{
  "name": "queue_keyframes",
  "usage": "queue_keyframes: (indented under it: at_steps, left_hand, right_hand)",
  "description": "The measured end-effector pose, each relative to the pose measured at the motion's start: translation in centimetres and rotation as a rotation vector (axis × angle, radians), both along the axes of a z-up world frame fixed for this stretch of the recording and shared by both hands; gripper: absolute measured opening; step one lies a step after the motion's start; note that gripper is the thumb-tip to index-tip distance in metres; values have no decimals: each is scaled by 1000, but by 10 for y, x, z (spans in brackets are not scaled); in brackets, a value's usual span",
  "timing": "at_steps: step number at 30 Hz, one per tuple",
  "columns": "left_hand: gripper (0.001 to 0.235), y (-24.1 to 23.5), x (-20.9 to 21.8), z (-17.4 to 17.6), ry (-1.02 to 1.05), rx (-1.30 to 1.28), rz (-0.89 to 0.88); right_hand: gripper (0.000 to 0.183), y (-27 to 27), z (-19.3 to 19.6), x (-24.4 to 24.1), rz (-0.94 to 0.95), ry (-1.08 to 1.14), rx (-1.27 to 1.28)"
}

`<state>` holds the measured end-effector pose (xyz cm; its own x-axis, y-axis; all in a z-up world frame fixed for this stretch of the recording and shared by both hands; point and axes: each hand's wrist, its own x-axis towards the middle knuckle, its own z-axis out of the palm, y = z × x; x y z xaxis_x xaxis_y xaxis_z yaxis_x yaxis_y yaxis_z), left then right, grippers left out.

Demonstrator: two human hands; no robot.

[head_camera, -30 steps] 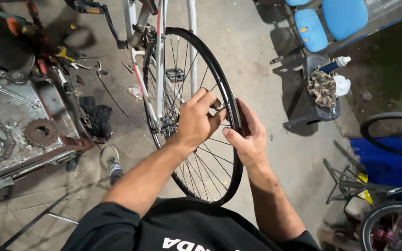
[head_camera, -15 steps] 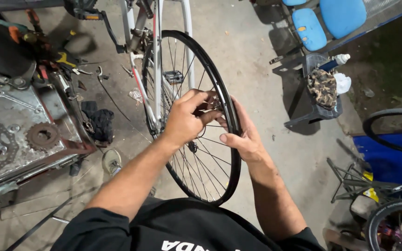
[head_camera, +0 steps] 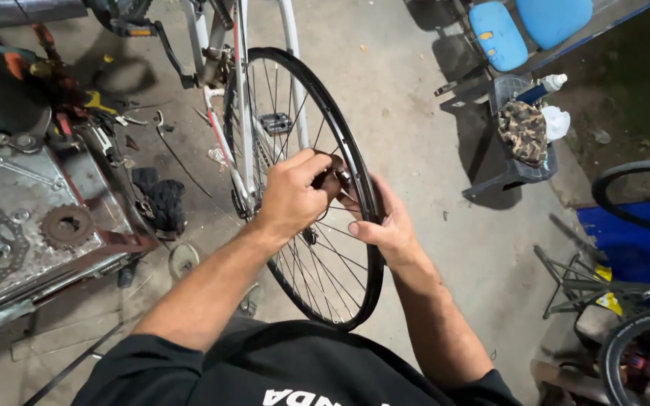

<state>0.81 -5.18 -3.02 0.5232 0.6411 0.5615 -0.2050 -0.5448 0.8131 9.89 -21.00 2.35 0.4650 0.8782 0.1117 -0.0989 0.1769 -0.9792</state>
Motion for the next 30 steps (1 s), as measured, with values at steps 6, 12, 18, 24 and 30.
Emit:
queue_keyframes:
  at_steps: [6, 12, 18, 24, 30]
  left_hand:
    - [14, 5, -20, 21, -17, 8, -91]
    - [21, 9, -23, 17, -29, -187, -238]
    - [33, 8, -28, 6, -80, -446, -341]
    - [34, 14, -26, 10, -102, -385, -197]
    - [38, 9, -14, 2, -131, -218, -60]
  right_hand:
    - [88, 10, 18, -7, 54, 38, 23]
    - [100, 9, 9, -1, 203, 46, 82]
    - [94, 11, 26, -2, 118, -21, -138]
    - [60, 27, 19, 9, -44, -110, -194]
    - [44, 23, 5, 18, -189, -234, -313]
